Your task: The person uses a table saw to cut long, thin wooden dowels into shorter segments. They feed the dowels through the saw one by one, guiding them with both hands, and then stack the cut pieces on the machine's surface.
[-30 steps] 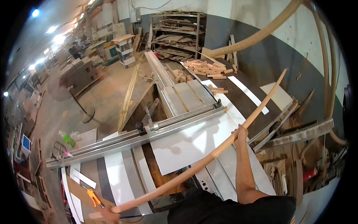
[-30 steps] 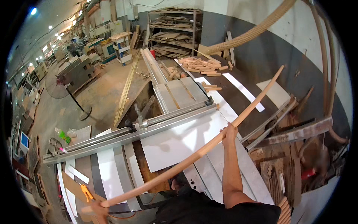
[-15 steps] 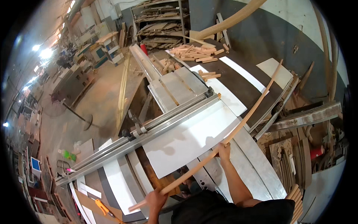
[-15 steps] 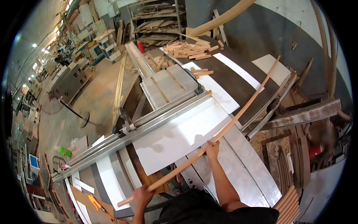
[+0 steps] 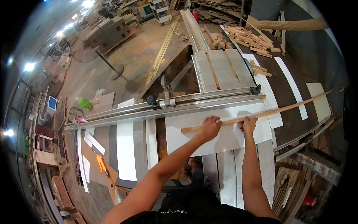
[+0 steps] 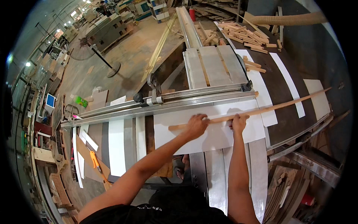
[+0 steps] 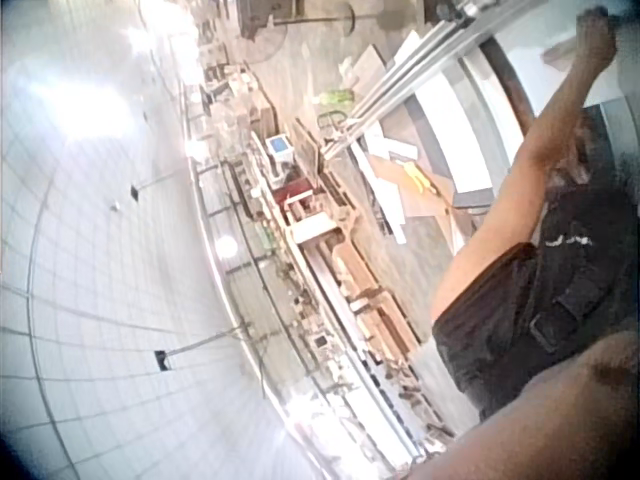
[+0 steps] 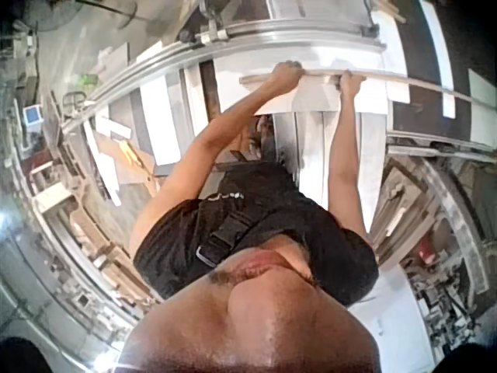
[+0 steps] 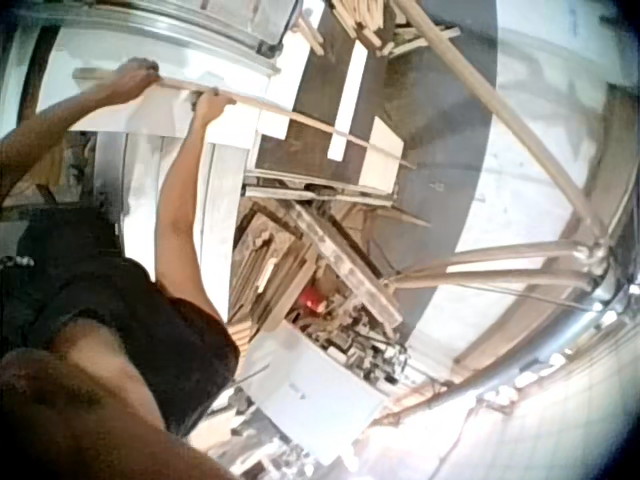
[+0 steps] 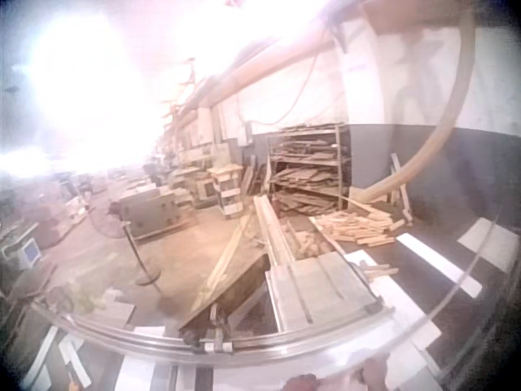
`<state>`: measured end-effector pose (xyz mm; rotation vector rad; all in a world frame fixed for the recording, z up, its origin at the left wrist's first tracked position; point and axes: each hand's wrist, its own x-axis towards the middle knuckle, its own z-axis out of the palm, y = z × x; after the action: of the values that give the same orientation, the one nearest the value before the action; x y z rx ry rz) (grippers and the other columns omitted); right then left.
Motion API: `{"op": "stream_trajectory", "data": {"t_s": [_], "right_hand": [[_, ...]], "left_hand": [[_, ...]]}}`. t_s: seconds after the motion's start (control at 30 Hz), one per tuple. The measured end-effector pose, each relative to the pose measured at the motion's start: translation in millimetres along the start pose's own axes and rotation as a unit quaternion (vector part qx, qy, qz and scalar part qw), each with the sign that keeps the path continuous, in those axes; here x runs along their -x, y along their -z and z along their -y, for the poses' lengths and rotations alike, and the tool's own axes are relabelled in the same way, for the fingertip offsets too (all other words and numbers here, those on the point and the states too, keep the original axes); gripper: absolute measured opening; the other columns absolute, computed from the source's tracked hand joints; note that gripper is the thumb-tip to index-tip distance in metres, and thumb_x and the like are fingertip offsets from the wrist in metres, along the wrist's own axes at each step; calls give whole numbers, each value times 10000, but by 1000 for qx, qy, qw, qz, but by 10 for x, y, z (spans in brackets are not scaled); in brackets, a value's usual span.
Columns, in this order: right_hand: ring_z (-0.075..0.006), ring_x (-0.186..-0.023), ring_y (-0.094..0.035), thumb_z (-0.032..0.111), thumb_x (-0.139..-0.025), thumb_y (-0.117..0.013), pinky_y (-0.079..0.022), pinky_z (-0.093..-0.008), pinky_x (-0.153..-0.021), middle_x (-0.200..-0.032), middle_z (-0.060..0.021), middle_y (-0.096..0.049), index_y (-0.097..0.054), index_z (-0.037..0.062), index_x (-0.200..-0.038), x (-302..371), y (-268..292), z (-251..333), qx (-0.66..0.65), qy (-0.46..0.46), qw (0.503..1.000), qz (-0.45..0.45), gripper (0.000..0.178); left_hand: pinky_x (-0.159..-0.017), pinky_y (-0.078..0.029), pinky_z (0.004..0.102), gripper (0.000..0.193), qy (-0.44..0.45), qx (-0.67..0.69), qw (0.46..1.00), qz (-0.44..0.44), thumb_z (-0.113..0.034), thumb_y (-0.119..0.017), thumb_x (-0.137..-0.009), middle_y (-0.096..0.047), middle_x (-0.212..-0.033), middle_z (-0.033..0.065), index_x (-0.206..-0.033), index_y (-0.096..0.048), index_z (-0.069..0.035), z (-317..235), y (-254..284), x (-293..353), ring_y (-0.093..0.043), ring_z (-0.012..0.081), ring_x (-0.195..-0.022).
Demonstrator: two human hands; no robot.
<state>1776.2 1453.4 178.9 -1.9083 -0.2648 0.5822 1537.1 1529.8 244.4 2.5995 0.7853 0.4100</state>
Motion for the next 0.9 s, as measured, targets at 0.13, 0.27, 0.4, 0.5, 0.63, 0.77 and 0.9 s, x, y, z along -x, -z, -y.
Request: {"op": "stream_trajectory", "data": {"t_s": [0.13, 0.27, 0.4, 0.5, 0.63, 0.77, 0.9], "right_hand": [[-220, -436, -587, 221, -1028, -540, -481, -338, -351, -688, -130, -613, -262, -10, -1331, -324, -109, 82, -27, -26, 999, -5, 471], [-228, -469, -632, 222, -1012, -574, -497, -349, -356, -740, -175, -665, -9, -46, -1549, -317, -291, 298, -58, -27, 998, 6, 824], [-231, -454, -640, 222, -999, -607, -525, -353, -352, -737, -171, -669, -15, 14, -1584, -348, -420, 314, -88, -29, 996, -6, 858], [-232, -450, -648, 245, -992, -621, -524, -348, -359, -672, -138, -658, -61, 20, -1607, -255, -427, 380, -75, -40, 996, -16, 862], [-233, -446, -644, 262, -996, -616, -520, -345, -366, -670, -134, -655, -47, 4, -1605, -249, -319, 437, -61, -36, 997, -38, 873], [-211, -441, -615, 291, -1000, -622, -506, -335, -360, -642, -106, -623, -66, 33, -1613, -173, -406, 505, -69, -37, 996, -33, 867], [-205, -448, -623, 295, -994, -635, -499, -332, -357, -634, -111, -626, -114, 33, -1604, -221, -398, 438, -58, -34, 997, -45, 844]], "left_hand": [[-1109, -345, 586, 484, 31, -109, 958, -264, -205, -697, -855, -414, -1495, 249, -1297, -603, -30, 506, 685, -308, -383, 445, -1389], [-1097, -371, 526, 645, 221, -170, 836, -473, -215, -798, -821, -441, -1442, 332, -1352, -516, 20, 1127, 1733, -451, -446, 501, -1318], [-981, -461, 441, 544, 322, 130, 879, -327, -262, -763, -870, -640, -1191, 278, -1285, -564, 28, 1922, 1734, -369, -611, 406, -1131], [-898, -492, 409, 412, 268, 197, 876, -350, -236, -711, -912, -696, -1044, 210, -1211, -609, 29, 1687, 1625, -177, -659, 325, -1001], [-791, -493, 319, 182, 237, 246, 850, -401, -173, -629, -996, -679, -937, 73, -1054, -621, -1, 717, 1538, 299, -624, 155, -858], [-887, -498, 326, 244, 277, 275, 841, -375, -140, -658, -987, -688, -1051, 102, -1148, -620, 40, 619, 841, 1176, -630, 170, -978], [-1004, -479, 417, 544, 384, 234, 846, -288, -170, -687, -965, -615, -1305, 226, -1398, -479, 86, 598, 477, 1440, -595, 339, -1198]]}}
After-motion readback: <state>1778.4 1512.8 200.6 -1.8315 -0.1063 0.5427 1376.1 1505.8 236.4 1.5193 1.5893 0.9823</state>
